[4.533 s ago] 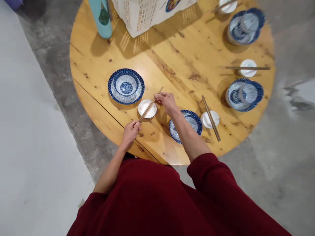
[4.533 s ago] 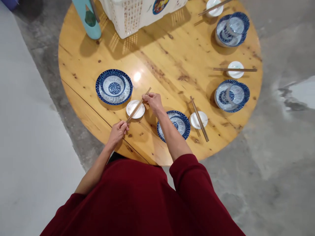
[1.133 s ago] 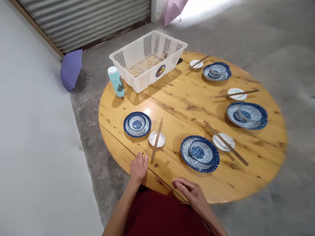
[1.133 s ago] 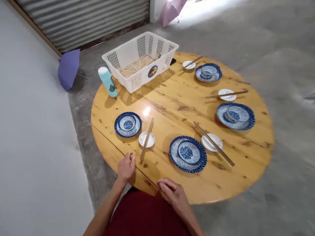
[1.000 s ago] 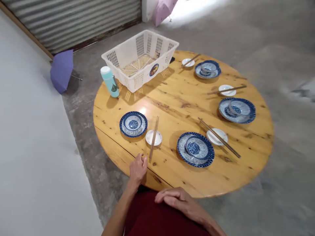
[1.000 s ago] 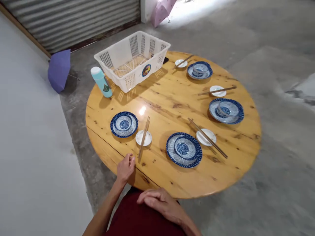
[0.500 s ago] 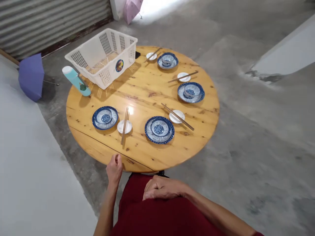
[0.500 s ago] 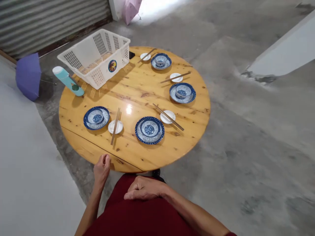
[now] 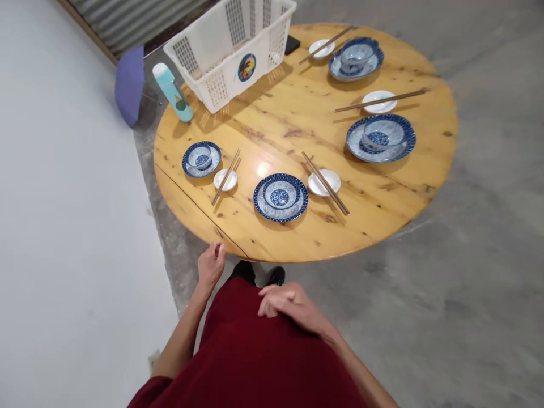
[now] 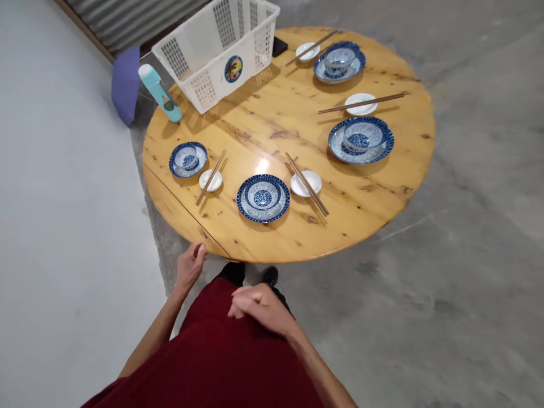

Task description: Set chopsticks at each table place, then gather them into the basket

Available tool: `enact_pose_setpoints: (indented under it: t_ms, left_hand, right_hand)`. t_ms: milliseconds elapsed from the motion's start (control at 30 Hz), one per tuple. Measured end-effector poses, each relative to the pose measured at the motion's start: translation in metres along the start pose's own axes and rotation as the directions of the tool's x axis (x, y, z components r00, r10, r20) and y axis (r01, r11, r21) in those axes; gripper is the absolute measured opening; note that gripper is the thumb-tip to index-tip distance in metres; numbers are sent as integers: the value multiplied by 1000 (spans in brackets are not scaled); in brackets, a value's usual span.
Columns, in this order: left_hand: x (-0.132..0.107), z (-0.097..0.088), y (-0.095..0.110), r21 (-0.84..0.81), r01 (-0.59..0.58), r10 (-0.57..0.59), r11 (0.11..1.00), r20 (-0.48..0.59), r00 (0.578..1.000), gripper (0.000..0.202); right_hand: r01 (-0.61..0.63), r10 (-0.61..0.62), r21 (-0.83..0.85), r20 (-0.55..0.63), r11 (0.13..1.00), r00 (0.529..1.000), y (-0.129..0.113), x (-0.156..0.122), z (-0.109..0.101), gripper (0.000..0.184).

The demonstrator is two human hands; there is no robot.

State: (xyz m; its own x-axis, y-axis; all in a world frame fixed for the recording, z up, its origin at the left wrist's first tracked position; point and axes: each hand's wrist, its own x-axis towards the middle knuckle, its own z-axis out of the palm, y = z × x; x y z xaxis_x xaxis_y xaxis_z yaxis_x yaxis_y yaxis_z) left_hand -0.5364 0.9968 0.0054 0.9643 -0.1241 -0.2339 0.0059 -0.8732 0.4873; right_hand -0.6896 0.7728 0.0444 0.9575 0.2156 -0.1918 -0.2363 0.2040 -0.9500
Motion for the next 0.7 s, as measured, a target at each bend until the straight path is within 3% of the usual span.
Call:
enact_pose_setpoints:
  t_ms: [67, 133, 200, 300, 400, 500, 600, 700]
  left_hand:
    - [3, -4, 3, 10, 1, -1, 1000, -34, 999, 29]
    - [16, -11, 5, 30, -18, 20, 999, -74, 997, 29]
    - [39, -17, 8, 73, -47, 56, 996, -120, 991, 27]
    - [85, -20, 16, 182, -97, 130, 978, -174, 976, 30]
    - [131, -14, 29, 280, -137, 194, 950, -188, 963, 42]
    - [163, -3, 42, 329, -135, 200, 934, -171, 965, 48]
    - [181, 5, 51, 352, -109, 167, 930, -138, 976, 49]
    - [190, 9, 56, 356, -89, 140, 930, -121, 983, 48]
  right_hand:
    - [14, 1, 53, -284, 999, 959, 3, -15, -22, 59]
    - [0, 12, 23, -552, 1000, 834, 7, -32, -47, 48]
    - [-51, 4, -47, -698, 998, 716, 8, -48, -67, 41]
    - [-118, -27, -128, -784, 985, 621, 1, -62, -76, 41]
    - [-149, -23, -133, -817, 980, 577, -5, -59, -63, 43]
    - [-194, 33, -104, -803, 975, 596, 0, -48, -42, 45]
    - [-246, 98, -73, -782, 966, 616, 10, -39, -25, 50]
    - [-272, 125, -49, -800, 961, 587, 20, -36, -15, 55]
